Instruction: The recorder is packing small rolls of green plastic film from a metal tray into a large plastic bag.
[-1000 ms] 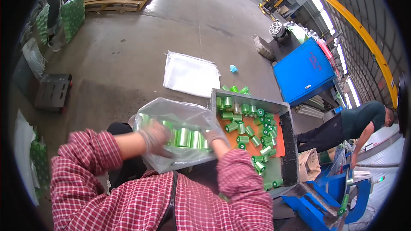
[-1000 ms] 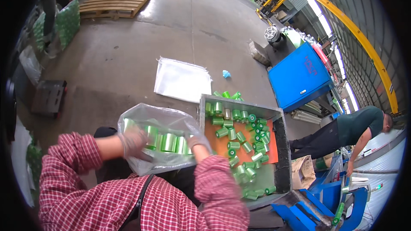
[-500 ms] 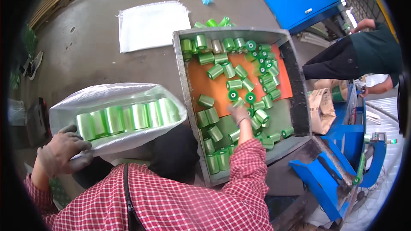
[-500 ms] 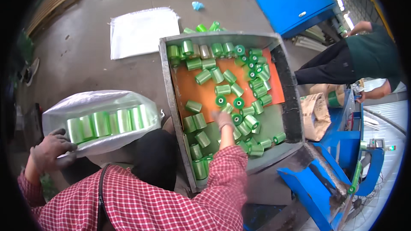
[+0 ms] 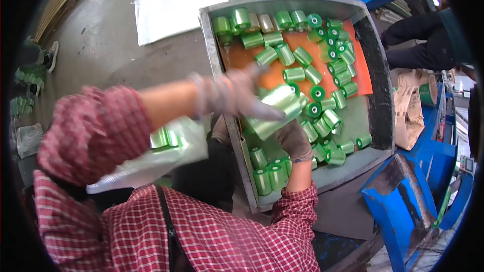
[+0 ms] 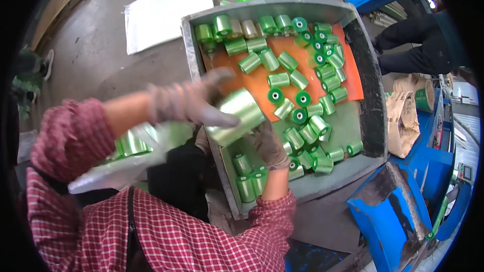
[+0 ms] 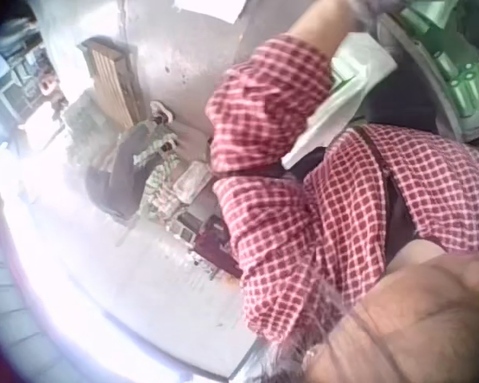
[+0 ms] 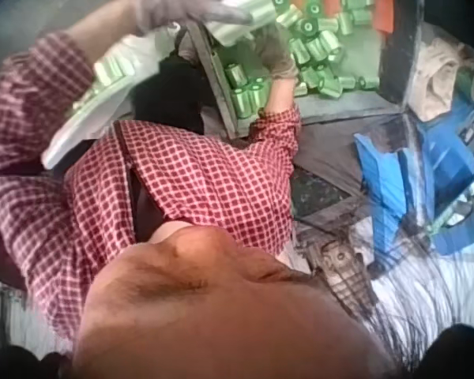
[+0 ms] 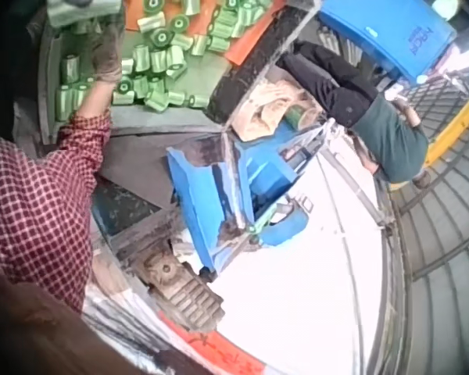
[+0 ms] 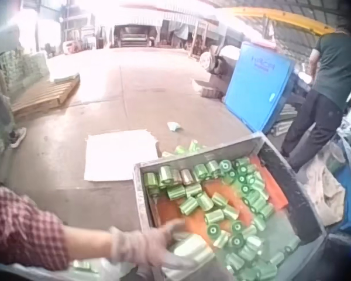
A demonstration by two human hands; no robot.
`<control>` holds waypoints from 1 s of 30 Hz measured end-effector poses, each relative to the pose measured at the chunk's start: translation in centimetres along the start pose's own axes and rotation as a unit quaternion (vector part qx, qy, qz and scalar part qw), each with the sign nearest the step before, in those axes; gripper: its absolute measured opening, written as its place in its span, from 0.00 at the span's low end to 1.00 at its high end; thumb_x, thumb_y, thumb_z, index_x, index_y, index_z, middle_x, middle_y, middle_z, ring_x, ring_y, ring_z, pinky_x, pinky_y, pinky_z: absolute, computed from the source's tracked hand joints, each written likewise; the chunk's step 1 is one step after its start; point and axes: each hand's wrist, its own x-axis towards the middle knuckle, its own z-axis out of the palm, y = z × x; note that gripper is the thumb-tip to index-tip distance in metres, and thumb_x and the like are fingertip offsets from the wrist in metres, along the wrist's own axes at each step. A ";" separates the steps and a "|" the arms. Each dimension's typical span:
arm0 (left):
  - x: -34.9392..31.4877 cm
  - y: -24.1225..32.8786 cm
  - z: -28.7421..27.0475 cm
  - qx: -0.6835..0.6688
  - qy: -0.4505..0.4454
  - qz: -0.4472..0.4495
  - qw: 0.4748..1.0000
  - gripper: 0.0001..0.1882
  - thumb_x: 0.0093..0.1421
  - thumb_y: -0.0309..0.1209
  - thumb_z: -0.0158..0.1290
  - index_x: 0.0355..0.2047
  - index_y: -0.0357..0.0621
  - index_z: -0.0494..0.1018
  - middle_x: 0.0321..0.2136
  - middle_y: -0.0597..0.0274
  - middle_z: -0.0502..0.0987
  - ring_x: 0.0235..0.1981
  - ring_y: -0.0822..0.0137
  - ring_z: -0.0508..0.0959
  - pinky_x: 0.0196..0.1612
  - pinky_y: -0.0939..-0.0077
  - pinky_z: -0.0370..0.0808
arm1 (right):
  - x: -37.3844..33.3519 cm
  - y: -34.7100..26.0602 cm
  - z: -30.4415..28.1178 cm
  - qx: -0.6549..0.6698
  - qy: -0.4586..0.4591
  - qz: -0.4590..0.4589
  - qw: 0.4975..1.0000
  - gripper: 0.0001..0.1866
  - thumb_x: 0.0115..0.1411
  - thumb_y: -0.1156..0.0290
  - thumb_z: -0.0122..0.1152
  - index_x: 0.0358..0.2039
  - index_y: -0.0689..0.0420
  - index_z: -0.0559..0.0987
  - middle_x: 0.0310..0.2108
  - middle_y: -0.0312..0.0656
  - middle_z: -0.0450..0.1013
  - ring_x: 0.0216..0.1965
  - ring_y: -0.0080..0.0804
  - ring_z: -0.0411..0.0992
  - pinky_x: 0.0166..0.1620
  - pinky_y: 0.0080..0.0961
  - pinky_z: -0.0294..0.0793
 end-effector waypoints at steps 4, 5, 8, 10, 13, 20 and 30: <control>-4.3 3.9 -1.6 -0.170 -0.068 0.075 0.980 0.35 0.44 0.37 0.60 0.50 0.32 0.61 0.36 0.55 0.73 0.35 0.67 0.74 0.40 0.75 0.72 | -8.0 14.1 7.2 -0.150 -0.164 0.398 0.890 0.32 0.45 0.59 0.65 0.48 0.61 0.68 0.50 0.55 0.64 0.53 0.47 0.63 0.54 0.29 0.63; -5.8 3.3 -4.0 -0.158 -0.128 0.100 0.974 0.35 0.43 0.35 0.62 0.49 0.32 0.61 0.37 0.57 0.72 0.34 0.69 0.74 0.39 0.78 0.72 | -11.3 15.2 10.8 -0.295 -0.119 0.470 0.823 0.41 0.41 0.57 0.67 0.53 0.61 0.63 0.55 0.54 0.60 0.57 0.45 0.58 0.57 0.30 0.59; -13.5 -0.7 -8.7 -0.071 -0.256 0.187 0.946 0.32 0.45 0.35 0.60 0.49 0.37 0.62 0.40 0.55 0.73 0.39 0.65 0.74 0.42 0.73 0.73 | -9.0 12.7 11.4 -0.215 -0.059 0.470 0.854 0.38 0.36 0.59 0.70 0.47 0.64 0.66 0.47 0.56 0.66 0.50 0.47 0.65 0.53 0.33 0.64; -15.3 -3.8 -9.6 0.159 -0.318 -0.088 0.930 0.43 0.43 0.46 0.60 0.54 0.34 0.58 0.47 0.44 0.68 0.49 0.53 0.69 0.54 0.65 0.65 | -9.5 8.0 8.0 -0.059 0.059 0.454 0.887 0.34 0.36 0.61 0.69 0.44 0.63 0.67 0.42 0.52 0.69 0.45 0.43 0.69 0.49 0.32 0.67; -16.0 -12.1 -7.5 0.329 -0.128 -0.254 0.900 0.47 0.41 0.54 0.58 0.56 0.39 0.57 0.48 0.41 0.67 0.50 0.51 0.68 0.54 0.63 0.63 | -10.1 6.8 4.1 0.215 0.111 0.337 0.910 0.32 0.39 0.62 0.67 0.44 0.62 0.67 0.39 0.44 0.70 0.39 0.34 0.71 0.44 0.28 0.71; -10.2 -19.8 3.6 0.003 0.322 -0.198 0.926 0.49 0.51 0.63 0.41 0.56 0.27 0.50 0.54 0.34 0.57 0.56 0.46 0.60 0.57 0.64 0.58 | -4.1 -25.5 4.7 0.491 -0.024 0.087 0.867 0.40 0.48 0.56 0.64 0.58 0.55 0.57 0.40 0.46 0.68 0.35 0.38 0.72 0.37 0.33 0.75; -16.8 -28.5 7.5 0.353 0.140 0.147 0.913 0.17 0.54 0.35 0.45 0.43 0.46 0.70 0.44 0.55 0.71 0.46 0.66 0.70 0.47 0.73 0.67 | 8.6 -24.4 33.8 -0.330 -0.195 0.036 0.923 0.39 0.53 0.41 0.45 0.43 0.72 0.68 0.36 0.63 0.69 0.39 0.53 0.70 0.45 0.37 0.68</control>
